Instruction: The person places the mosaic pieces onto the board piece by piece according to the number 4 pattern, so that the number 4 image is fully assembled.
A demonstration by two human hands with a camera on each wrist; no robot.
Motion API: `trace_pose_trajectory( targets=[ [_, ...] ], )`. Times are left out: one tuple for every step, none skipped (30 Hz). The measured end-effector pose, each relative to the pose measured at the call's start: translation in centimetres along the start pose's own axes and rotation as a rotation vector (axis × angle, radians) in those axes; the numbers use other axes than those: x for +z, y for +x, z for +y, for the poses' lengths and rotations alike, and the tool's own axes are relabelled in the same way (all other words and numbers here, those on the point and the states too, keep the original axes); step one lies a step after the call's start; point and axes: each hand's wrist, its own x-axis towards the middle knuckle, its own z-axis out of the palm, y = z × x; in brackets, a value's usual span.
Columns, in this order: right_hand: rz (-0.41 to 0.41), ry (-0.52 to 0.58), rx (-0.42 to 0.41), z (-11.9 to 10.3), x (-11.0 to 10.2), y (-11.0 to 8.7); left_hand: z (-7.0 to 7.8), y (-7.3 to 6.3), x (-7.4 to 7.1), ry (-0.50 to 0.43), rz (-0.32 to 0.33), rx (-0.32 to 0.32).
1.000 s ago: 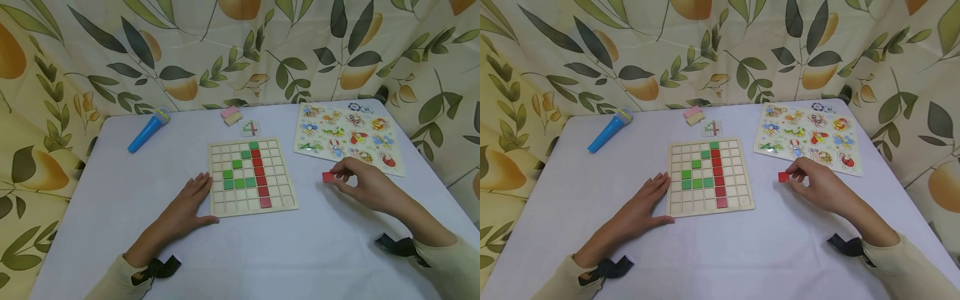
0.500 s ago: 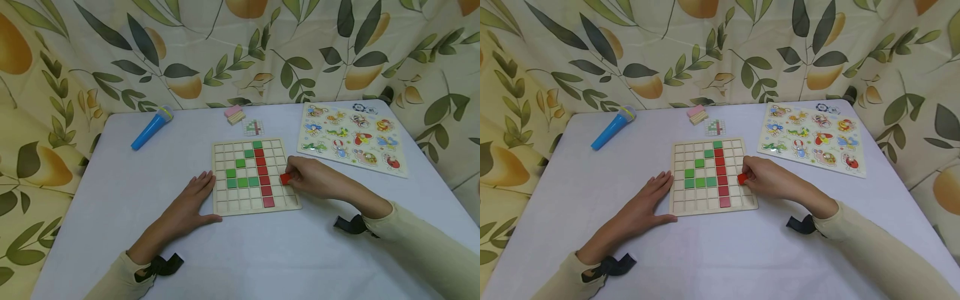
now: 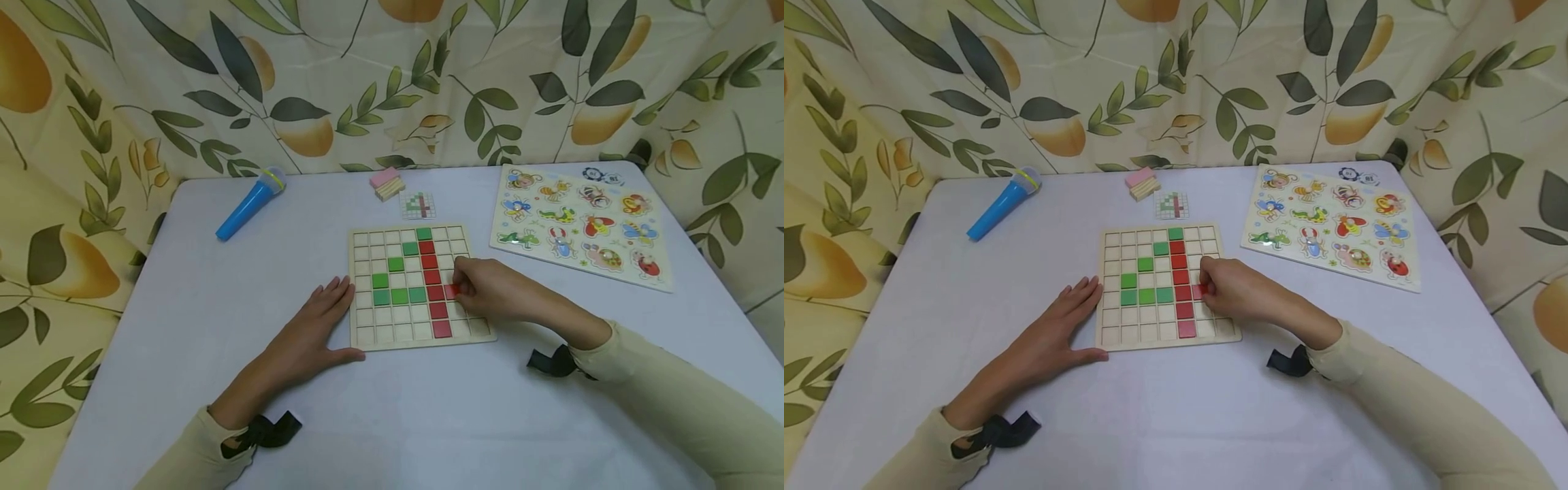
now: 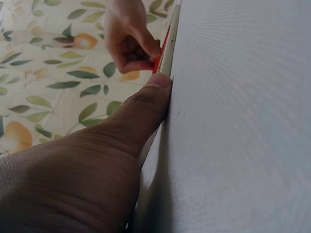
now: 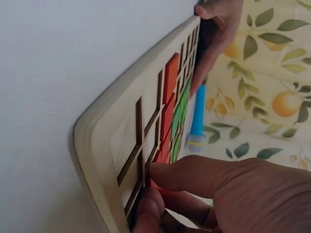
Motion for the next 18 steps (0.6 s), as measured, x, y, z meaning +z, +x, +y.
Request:
trace_pose_trajectory(
  targets=[
    [0.005,-0.006,-0.004,0.0,0.0,0.0,0.0,0.0,0.0,-0.001,0.000,0.000],
    [0.011,-0.012,-0.008,0.0,0.0,0.1,0.1,0.0,0.0,-0.003,0.001,-0.001],
    [0.017,-0.014,-0.014,0.0,0.0,0.1,0.1,0.1,0.0,-0.004,0.002,-0.001],
    [0.023,-0.014,-0.017,0.0,0.1,0.0,0.1,0.1,0.0,-0.004,0.003,-0.001],
    [0.028,-0.011,-0.021,0.0,0.2,0.0,0.1,0.1,0.0,-0.005,0.001,-0.002],
    [0.034,-0.006,-0.024,0.0,0.3,-0.1,0.1,0.1,0.0,-0.006,-0.001,-0.003],
    [0.042,-0.007,-0.030,0.1,0.4,-0.2,0.1,0.1,0.0,-0.007,-0.004,-0.004],
    [0.052,-0.009,-0.034,0.1,0.6,-0.2,0.1,0.1,0.0,-0.009,-0.008,-0.004],
    [0.062,-0.012,-0.037,0.1,0.8,-0.3,0.1,0.1,-0.1,-0.007,-0.010,-0.003],
    [0.074,-0.021,-0.043,0.1,1.0,-0.4,0.1,0.1,-0.1,-0.007,-0.012,-0.003],
    [0.087,-0.027,-0.053,0.1,1.3,-0.4,0.0,0.1,-0.2,-0.007,-0.014,-0.004],
    [0.101,-0.038,-0.063,0.1,1.5,-0.4,-0.1,0.1,-0.2,-0.008,-0.014,-0.004],
    [0.113,-0.049,-0.075,0.1,1.6,-0.3,-0.2,0.1,-0.3,-0.007,-0.013,-0.007],
    [0.123,-0.055,-0.082,0.1,1.8,-0.2,-0.2,0.0,-0.3,-0.009,-0.011,-0.010],
    [0.131,-0.056,-0.089,0.1,1.8,-0.1,-0.4,0.0,-0.4,-0.009,-0.009,-0.012],
    [0.137,-0.052,-0.090,0.1,2.0,0.0,-0.4,0.0,-0.4,-0.013,-0.010,-0.015],
    [0.138,-0.042,-0.088,0.1,2.0,0.1,-0.5,0.0,-0.3,-0.016,-0.012,-0.018],
    [0.136,-0.030,-0.082,0.1,2.1,0.1,-0.6,-0.1,-0.3,-0.022,-0.014,-0.022]
  ],
)
